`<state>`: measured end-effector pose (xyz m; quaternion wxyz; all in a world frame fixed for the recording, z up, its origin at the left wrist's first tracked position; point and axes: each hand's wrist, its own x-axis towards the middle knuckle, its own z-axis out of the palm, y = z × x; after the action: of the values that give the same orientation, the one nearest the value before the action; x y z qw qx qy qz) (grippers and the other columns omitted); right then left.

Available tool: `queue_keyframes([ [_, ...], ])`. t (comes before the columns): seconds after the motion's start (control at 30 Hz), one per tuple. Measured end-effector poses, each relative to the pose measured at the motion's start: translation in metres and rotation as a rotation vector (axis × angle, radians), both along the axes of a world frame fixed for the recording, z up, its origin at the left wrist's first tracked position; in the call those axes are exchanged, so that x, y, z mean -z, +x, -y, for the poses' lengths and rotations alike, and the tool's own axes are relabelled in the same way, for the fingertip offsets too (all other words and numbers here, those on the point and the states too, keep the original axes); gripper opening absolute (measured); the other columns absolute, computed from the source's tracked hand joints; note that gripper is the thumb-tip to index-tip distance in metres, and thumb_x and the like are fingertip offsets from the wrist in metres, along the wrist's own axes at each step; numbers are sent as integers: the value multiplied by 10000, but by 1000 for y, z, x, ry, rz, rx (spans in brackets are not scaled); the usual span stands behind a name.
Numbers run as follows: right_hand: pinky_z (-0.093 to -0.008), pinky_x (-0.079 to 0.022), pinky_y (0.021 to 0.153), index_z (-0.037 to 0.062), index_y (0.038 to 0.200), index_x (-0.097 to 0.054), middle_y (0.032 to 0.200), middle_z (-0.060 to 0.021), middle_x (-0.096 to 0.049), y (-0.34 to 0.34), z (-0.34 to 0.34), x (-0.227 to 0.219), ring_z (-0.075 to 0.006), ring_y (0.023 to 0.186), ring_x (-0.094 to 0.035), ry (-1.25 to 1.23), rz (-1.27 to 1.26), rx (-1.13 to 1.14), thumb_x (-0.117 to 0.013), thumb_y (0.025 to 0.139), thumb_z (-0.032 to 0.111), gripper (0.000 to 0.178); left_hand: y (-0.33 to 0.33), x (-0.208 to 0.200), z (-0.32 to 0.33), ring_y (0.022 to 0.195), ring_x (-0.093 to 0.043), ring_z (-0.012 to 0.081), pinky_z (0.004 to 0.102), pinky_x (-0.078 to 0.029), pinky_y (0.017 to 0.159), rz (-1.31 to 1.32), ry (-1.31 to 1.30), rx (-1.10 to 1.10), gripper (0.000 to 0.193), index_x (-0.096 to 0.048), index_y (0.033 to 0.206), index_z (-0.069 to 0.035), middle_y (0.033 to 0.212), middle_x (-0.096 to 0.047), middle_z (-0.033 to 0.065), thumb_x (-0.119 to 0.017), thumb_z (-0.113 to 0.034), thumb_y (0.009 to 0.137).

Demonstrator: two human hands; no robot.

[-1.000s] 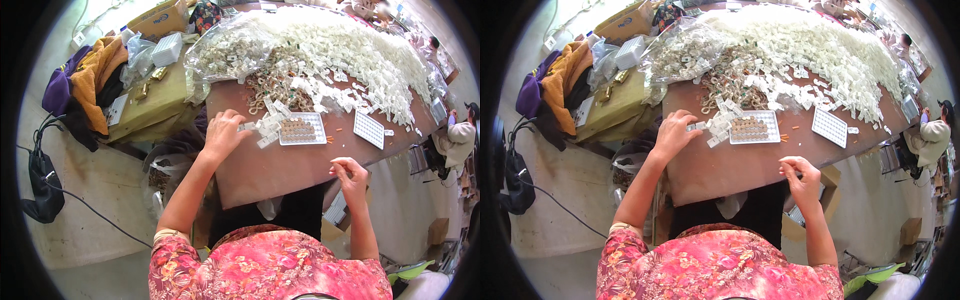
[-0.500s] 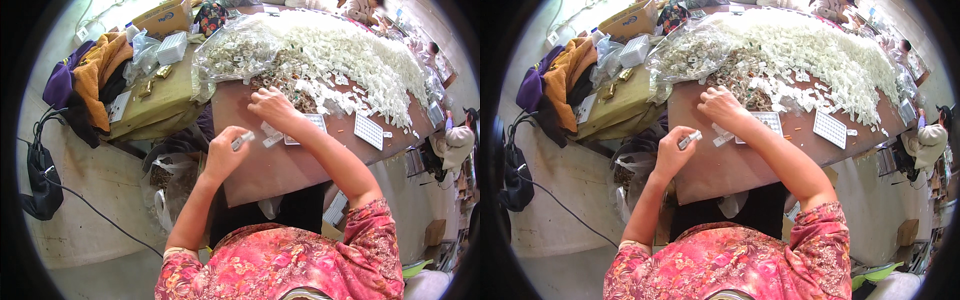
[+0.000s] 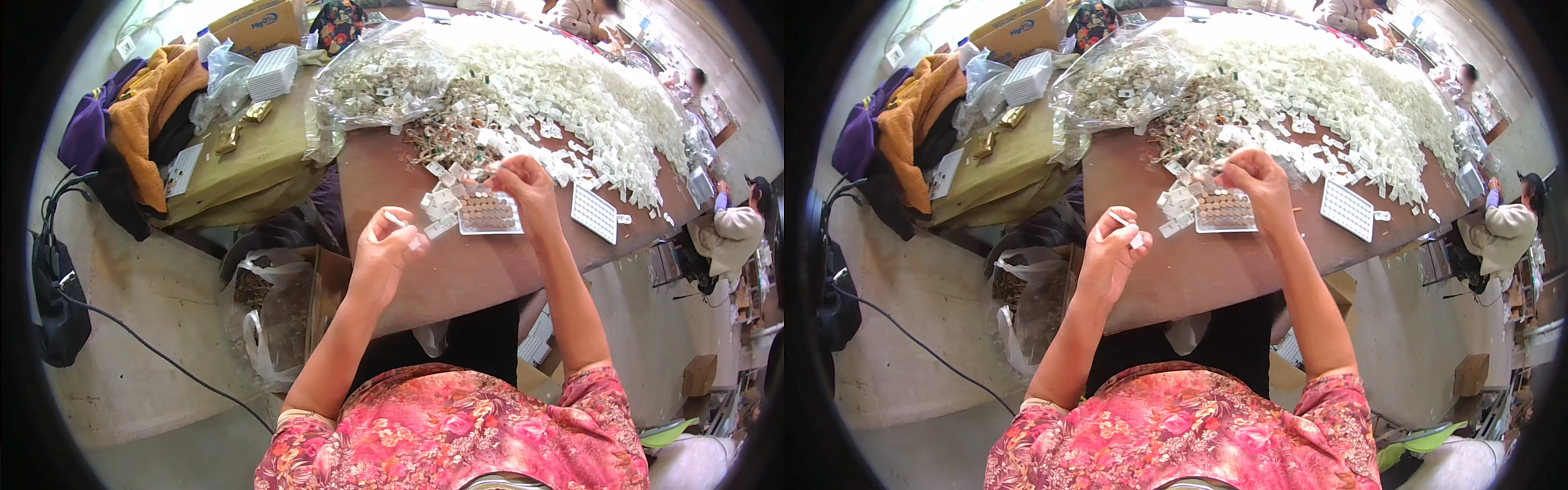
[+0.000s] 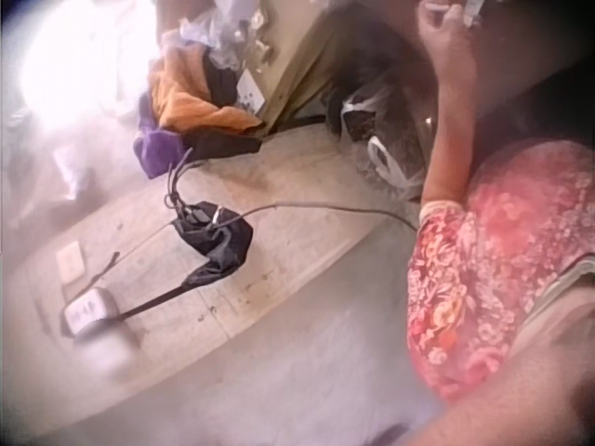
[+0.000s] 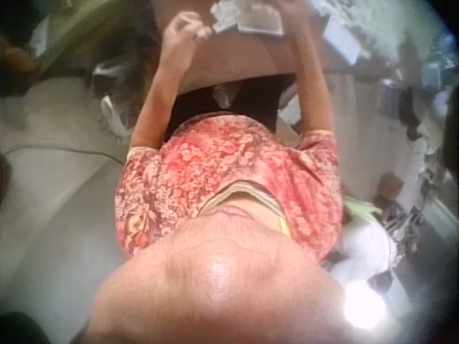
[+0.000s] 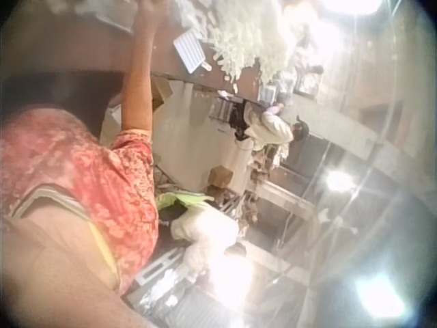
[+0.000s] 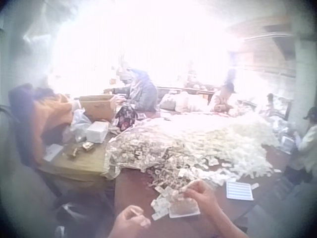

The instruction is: The person assembles small white plastic electronic components by hand at a cluttered workbench. They repeatedly pick up a component, attach a small metal piece, and place the assembled unit into a white tray. The process is continuous and repetitive throughout the clip.

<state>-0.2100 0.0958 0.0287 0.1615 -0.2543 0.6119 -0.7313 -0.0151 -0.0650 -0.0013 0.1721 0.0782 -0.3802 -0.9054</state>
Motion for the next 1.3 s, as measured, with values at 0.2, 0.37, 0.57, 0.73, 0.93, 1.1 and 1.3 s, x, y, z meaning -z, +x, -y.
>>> queue_keyframes([
  [0.2,-310,-590,779,68,1013,-552,903,-50,-659,54,-47,23,-223,904,-693,-523,625,-137,-582,932,39,90,-3,1,-48,974,-606,258,326,-536,855,17,579,163,451,-416,1309,7,1125,-566,134,-560,-55,885],
  [0.37,-323,-583,829,76,1052,-540,988,-77,-668,94,-53,31,-218,957,-683,-591,834,-110,-561,948,51,110,-5,-1,-83,922,-601,149,265,-500,816,-5,-18,-12,456,-464,1292,9,1079,-595,82,-645,-97,887],
  [0.57,-287,-549,854,74,1026,-530,1017,-99,-657,121,-52,29,-173,954,-663,-478,580,-57,-569,942,44,97,-7,1,-84,781,-557,89,228,-441,705,62,-266,-184,195,-571,1092,14,925,-622,58,-622,-61,919],
  [0.73,-301,-539,849,53,1003,-528,976,-96,-649,124,-51,31,-153,925,-642,-527,562,-109,-579,931,33,90,-7,2,-82,795,-532,81,217,-426,695,11,-14,-153,168,-567,1086,8,986,-606,69,-584,-90,950],
  [0.93,-291,-512,824,32,988,-537,982,-92,-639,122,-61,35,-143,903,-623,-367,397,-228,-594,911,14,98,-4,4,-74,836,-528,76,215,-444,756,-144,248,37,190,-573,1125,-18,1055,-620,67,-562,-126,970],
  [1.1,-304,-479,877,17,1049,-553,983,-80,-635,118,-66,22,-169,963,-610,-194,132,-155,-599,887,3,169,-2,6,-73,872,-578,79,221,-478,798,-165,256,55,172,-594,1106,-25,1035,-644,63,-587,-104,953],
  [1.3,-339,-498,818,28,1037,-619,944,-98,-644,121,-66,-8,-243,909,-634,252,-729,187,-706,780,13,271,-1,-1,-85,804,-544,66,202,-435,720,20,-85,-78,128,-596,1046,-15,986,-647,55,-609,-50,923],
])
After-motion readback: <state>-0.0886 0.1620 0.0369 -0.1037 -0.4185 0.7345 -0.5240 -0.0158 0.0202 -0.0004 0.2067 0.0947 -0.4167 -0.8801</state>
